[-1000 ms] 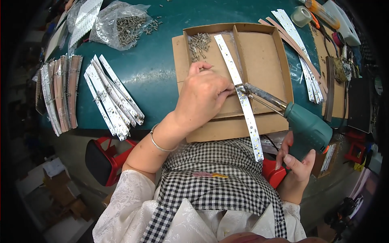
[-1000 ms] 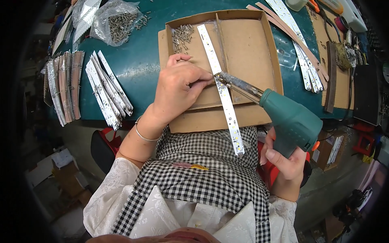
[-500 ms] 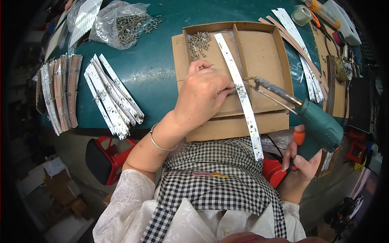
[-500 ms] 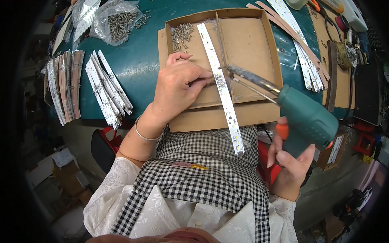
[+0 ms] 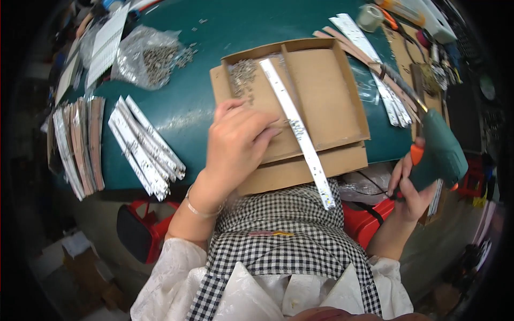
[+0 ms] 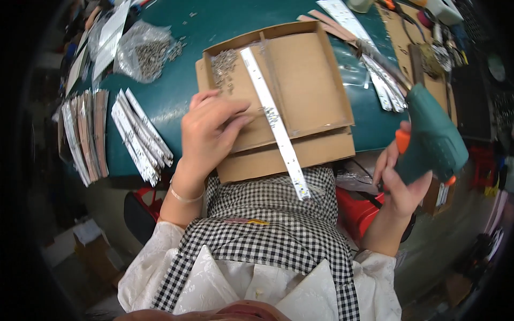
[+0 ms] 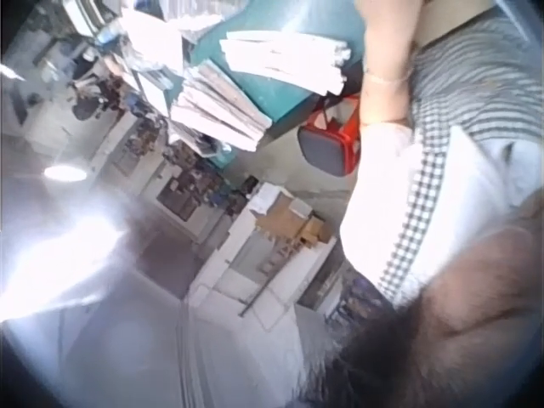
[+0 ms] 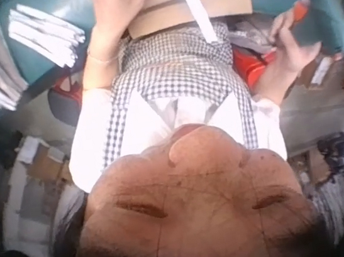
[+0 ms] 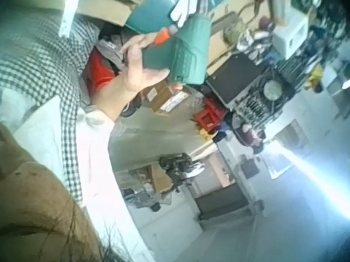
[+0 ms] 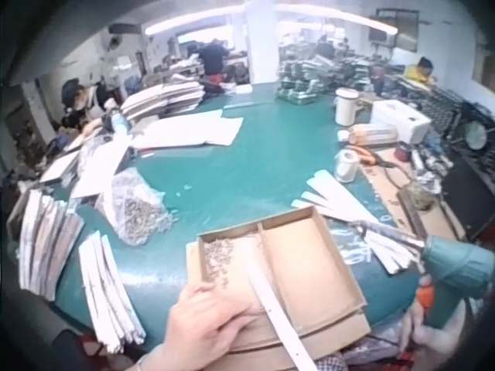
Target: The person picks up LED strips from the table and positions them inside a cardboard box. The person then attaches small components onto the LED strips using a handheld hot tool.
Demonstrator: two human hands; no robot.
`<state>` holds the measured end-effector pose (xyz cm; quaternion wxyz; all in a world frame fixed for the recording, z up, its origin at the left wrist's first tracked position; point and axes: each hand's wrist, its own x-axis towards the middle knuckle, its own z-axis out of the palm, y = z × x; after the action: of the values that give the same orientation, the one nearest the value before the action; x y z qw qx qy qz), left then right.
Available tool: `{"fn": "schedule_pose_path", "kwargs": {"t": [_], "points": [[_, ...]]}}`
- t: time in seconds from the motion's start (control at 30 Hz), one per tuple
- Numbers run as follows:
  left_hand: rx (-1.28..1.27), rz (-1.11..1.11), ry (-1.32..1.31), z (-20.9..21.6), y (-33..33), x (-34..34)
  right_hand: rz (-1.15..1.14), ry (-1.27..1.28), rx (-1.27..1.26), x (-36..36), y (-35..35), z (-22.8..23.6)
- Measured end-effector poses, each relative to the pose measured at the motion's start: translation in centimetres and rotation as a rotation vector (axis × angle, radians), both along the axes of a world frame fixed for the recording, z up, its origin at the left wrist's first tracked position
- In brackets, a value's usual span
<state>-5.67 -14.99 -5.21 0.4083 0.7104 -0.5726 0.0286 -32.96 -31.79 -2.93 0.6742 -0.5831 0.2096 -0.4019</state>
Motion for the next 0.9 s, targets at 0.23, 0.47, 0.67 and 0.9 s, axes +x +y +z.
{"fn": "schedule_pose_path", "kwargs": {"t": [0.23,0.47,0.67,0.9], "points": [[0.12,-0.483,-0.141,3.2,0.1,-3.9,-0.42,0.325,-0.555,1.2,-8.2,-2.8],[0.024,-0.514,-0.266,0.9,-0.1,-5.5,-0.477,0.787,-1.133,4.5,-11.1,-2.2],[-0.187,-0.493,-0.353,1.8,2.2,-5.6,-0.325,0.882,-1.004,2.1,-13.0,-3.2],[-0.259,-0.22,-0.507,6.1,8.4,-1.4,-0.266,0.89,-1.042,2.6,-15.2,-4.6]]}}
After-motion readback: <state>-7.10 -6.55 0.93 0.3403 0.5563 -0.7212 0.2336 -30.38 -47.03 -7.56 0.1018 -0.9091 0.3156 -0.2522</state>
